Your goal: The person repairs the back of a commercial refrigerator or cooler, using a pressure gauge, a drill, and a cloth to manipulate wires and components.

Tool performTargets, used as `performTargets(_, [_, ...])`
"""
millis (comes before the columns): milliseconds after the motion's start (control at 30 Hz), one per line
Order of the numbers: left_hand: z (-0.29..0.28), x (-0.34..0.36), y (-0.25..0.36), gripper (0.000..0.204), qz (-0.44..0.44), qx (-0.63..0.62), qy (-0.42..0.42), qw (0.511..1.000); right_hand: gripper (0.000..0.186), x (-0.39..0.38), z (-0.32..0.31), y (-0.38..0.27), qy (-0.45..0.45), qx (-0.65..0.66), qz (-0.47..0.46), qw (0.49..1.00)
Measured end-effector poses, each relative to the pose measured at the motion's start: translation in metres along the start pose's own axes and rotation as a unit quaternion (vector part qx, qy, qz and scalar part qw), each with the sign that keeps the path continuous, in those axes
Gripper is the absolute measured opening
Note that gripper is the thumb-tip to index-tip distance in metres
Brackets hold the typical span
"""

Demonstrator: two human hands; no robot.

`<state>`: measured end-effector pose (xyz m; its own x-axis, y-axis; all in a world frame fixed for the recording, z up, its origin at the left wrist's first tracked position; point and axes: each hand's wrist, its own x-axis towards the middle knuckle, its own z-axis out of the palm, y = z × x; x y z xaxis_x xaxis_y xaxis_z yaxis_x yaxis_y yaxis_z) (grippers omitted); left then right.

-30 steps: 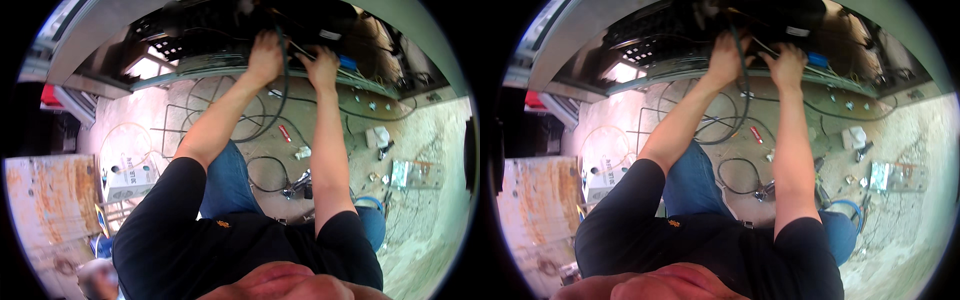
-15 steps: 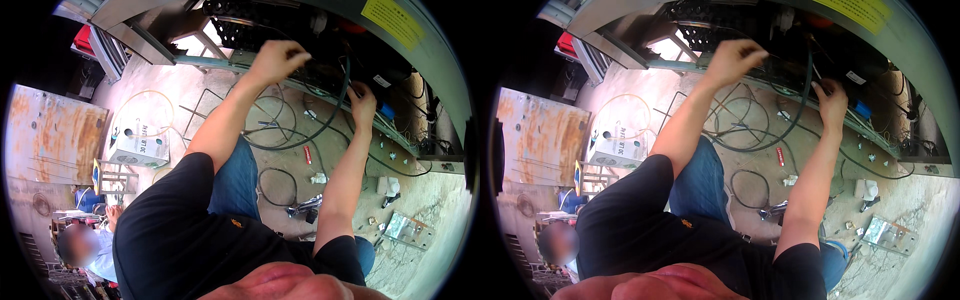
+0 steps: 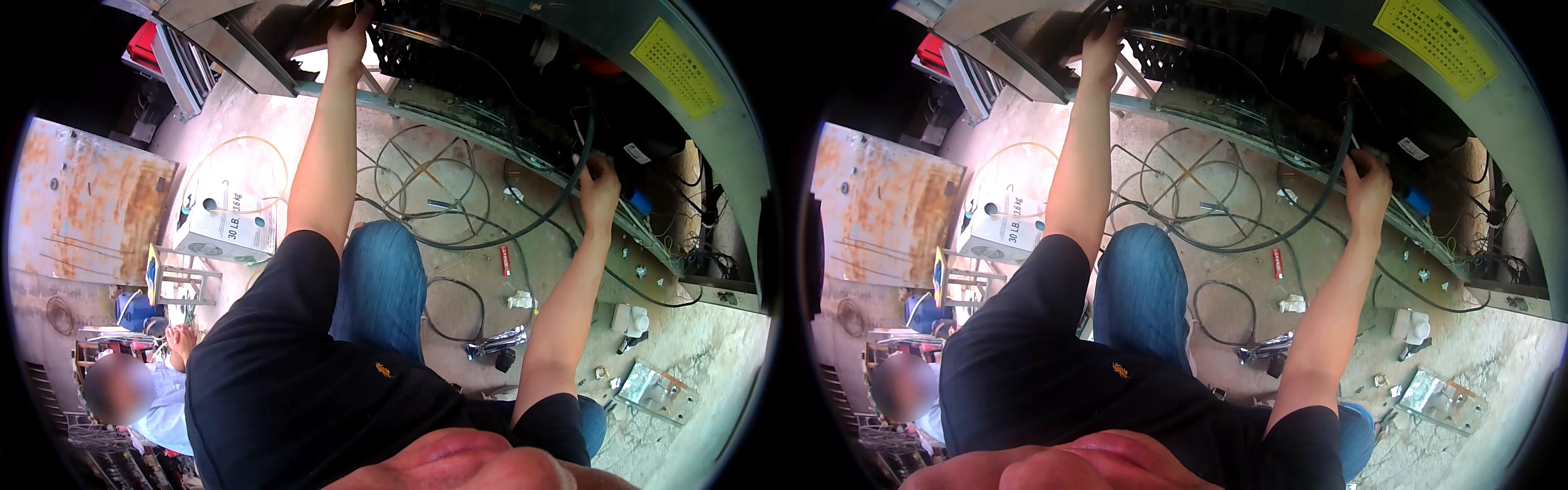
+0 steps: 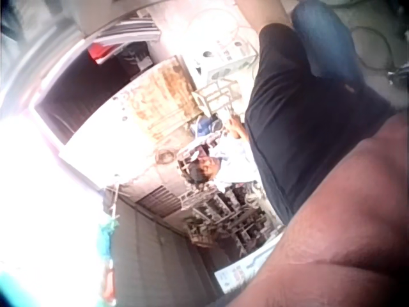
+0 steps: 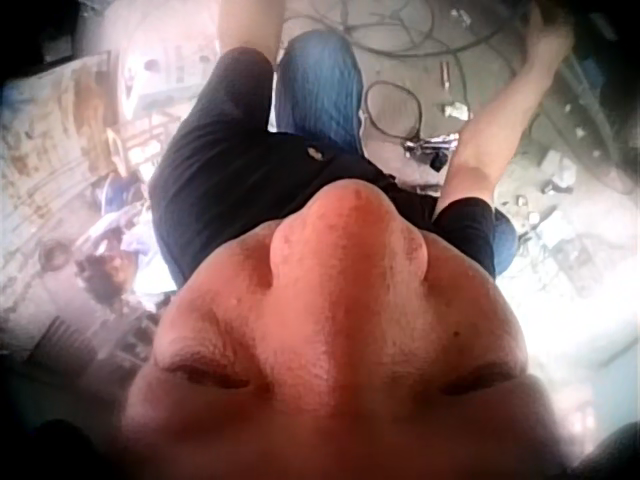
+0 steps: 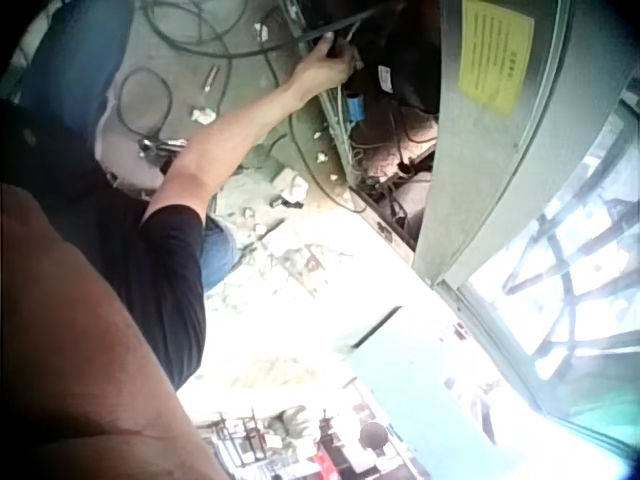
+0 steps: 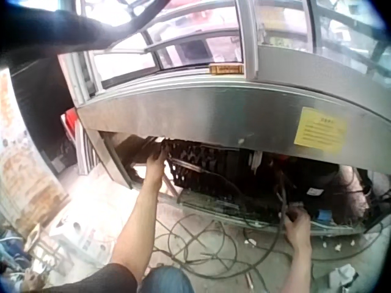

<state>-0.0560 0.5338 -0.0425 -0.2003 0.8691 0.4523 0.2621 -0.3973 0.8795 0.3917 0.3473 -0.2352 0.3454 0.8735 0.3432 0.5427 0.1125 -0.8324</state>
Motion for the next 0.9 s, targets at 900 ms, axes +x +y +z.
performTargets(900, [0.027,-0.013,-0.007,0.048,0.122,0.012,-0.021,0.992,0.03,-0.008,-0.005,-0.003,0.005,-0.065,-0.038,0.997])
